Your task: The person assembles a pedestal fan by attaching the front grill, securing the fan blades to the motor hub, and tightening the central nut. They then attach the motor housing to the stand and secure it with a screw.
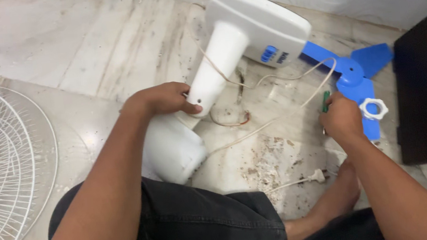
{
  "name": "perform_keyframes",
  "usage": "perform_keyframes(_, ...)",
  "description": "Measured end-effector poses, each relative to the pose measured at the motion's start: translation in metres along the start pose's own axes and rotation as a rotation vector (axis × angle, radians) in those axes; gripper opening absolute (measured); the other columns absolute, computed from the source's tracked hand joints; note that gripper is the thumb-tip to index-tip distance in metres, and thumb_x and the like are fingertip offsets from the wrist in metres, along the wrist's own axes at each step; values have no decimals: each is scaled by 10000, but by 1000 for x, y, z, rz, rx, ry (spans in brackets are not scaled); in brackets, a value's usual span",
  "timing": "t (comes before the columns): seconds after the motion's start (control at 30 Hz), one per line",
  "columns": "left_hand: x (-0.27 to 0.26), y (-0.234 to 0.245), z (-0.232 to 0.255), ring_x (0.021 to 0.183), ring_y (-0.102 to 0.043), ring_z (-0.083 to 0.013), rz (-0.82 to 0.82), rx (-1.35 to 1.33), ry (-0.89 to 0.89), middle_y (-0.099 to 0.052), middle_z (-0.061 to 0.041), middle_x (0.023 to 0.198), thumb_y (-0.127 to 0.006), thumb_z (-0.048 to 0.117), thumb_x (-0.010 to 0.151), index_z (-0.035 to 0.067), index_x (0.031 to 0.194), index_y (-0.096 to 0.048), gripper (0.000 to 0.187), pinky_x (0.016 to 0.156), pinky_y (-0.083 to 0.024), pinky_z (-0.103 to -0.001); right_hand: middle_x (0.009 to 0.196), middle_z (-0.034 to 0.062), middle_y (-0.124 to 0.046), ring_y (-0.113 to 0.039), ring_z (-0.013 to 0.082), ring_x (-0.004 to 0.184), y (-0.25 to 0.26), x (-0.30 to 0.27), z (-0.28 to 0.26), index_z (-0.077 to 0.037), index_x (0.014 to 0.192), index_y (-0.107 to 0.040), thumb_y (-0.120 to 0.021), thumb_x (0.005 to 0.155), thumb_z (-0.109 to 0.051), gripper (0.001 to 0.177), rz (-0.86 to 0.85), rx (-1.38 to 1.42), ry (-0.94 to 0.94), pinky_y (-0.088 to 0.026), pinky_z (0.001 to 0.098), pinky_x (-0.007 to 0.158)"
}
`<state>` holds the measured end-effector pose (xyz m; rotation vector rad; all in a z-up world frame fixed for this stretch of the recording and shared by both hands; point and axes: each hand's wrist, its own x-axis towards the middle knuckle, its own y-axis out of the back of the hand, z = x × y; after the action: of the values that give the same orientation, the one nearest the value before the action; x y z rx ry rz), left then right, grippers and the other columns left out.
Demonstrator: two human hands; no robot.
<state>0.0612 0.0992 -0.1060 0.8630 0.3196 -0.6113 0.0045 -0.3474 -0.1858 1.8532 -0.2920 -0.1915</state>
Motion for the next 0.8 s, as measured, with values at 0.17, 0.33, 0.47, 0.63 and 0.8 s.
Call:
perform_keyframes(0.17,4,-3,14,1075,-690,-291,-8,48,-21,-747,-132,1190,-812,420,726,85,1197,-735,583,939,-502,-398,797,226,-735,-739,338,621,14,19,7,73,1207,-535,-746,815,-26,457,-235,414,-319,-583,450,559)
perform_keyframes(0.33,10,-17,34,1005,-727,-289,-39,66,-92,-777,-135,1091,-830,380,674,70,1128,-775,552,886,-517,-392,906,181,-706,-709,246,696,82,27,-1,87,1145,-621,-709,894,-17,286,-27,582,-320,-581,366,584)
perform_keyframes(0.47,10,-31,54,1018,-714,-315,35,187,-159,-755,-129,1067,-843,394,647,87,1138,-759,585,883,-519,-392,1022,173,-689,-738,235,768,130,1,-47,27,1219,-524,-642,893,48,347,143,810,-111,-637,340,650)
perform_keyframes(0.63,-12,-54,72,1053,-695,-340,148,439,-213,-751,-126,1053,-788,517,750,128,1098,-742,524,914,-508,-463,1100,157,-654,-735,203,882,146,-39,-121,32,1221,-513,-679,896,67,366,75,876,223,-659,323,733)
perform_keyframes(0.8,-57,-94,84,1255,-588,-290,413,447,-267,-735,-73,1161,-794,438,808,138,1130,-726,445,1120,-375,-509,980,83,-703,-729,128,799,132,-84,-172,-13,1115,-570,-743,860,-9,308,-98,831,258,-606,257,657)
